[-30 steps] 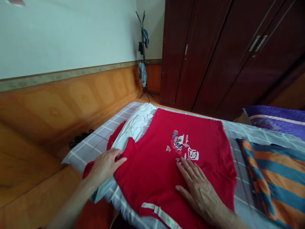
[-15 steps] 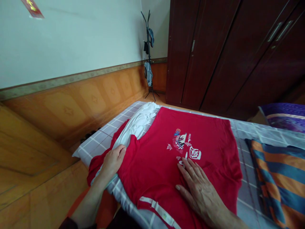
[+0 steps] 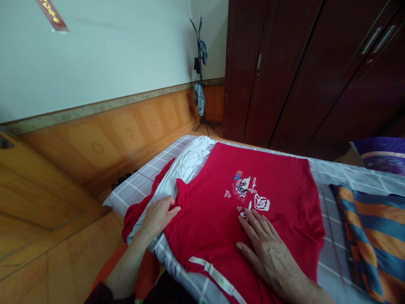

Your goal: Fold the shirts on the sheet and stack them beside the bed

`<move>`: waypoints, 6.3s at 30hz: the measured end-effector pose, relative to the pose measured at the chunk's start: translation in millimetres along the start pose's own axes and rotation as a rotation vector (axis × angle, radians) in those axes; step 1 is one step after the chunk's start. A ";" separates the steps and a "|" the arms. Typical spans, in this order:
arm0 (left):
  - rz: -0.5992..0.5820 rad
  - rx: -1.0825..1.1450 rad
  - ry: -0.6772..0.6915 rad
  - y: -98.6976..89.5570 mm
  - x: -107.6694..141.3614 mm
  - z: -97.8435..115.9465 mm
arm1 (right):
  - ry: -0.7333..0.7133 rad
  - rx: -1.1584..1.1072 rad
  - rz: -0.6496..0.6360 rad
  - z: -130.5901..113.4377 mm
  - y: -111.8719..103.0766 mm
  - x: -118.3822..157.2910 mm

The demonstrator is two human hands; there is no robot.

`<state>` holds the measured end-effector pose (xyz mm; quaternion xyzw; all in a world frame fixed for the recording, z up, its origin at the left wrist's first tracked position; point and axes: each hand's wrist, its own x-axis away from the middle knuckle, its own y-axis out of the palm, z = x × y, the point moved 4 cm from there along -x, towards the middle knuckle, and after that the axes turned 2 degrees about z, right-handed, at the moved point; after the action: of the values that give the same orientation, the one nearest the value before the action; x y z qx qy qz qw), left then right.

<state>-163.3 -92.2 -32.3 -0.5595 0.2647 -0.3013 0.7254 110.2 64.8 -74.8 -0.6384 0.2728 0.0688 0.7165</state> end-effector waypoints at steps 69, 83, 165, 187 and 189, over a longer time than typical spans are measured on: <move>0.252 0.456 0.525 -1.1 68.3 5.6 | 0.645 -0.663 -0.429 -19.1 48.3 -176.4; 0.127 0.460 0.568 6.9 64.4 8.8 | 0.692 -0.361 -0.385 -14.5 39.5 -165.1; -0.140 -0.125 0.803 31.7 -41.4 58.9 | 0.415 0.025 -0.235 40.6 -37.7 9.7; -0.104 -0.039 1.251 0.6 37.7 19.6 | 0.172 -0.082 -0.211 -27.4 -89.0 81.9; -0.116 0.018 1.254 1.1 31.6 19.9 | 0.154 -0.107 -0.243 -26.7 -82.3 83.6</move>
<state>-127.3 -102.2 -30.2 -0.2838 0.6062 -0.6132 0.4195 209.2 4.1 -43.5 -0.7075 0.2435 -0.0530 0.6614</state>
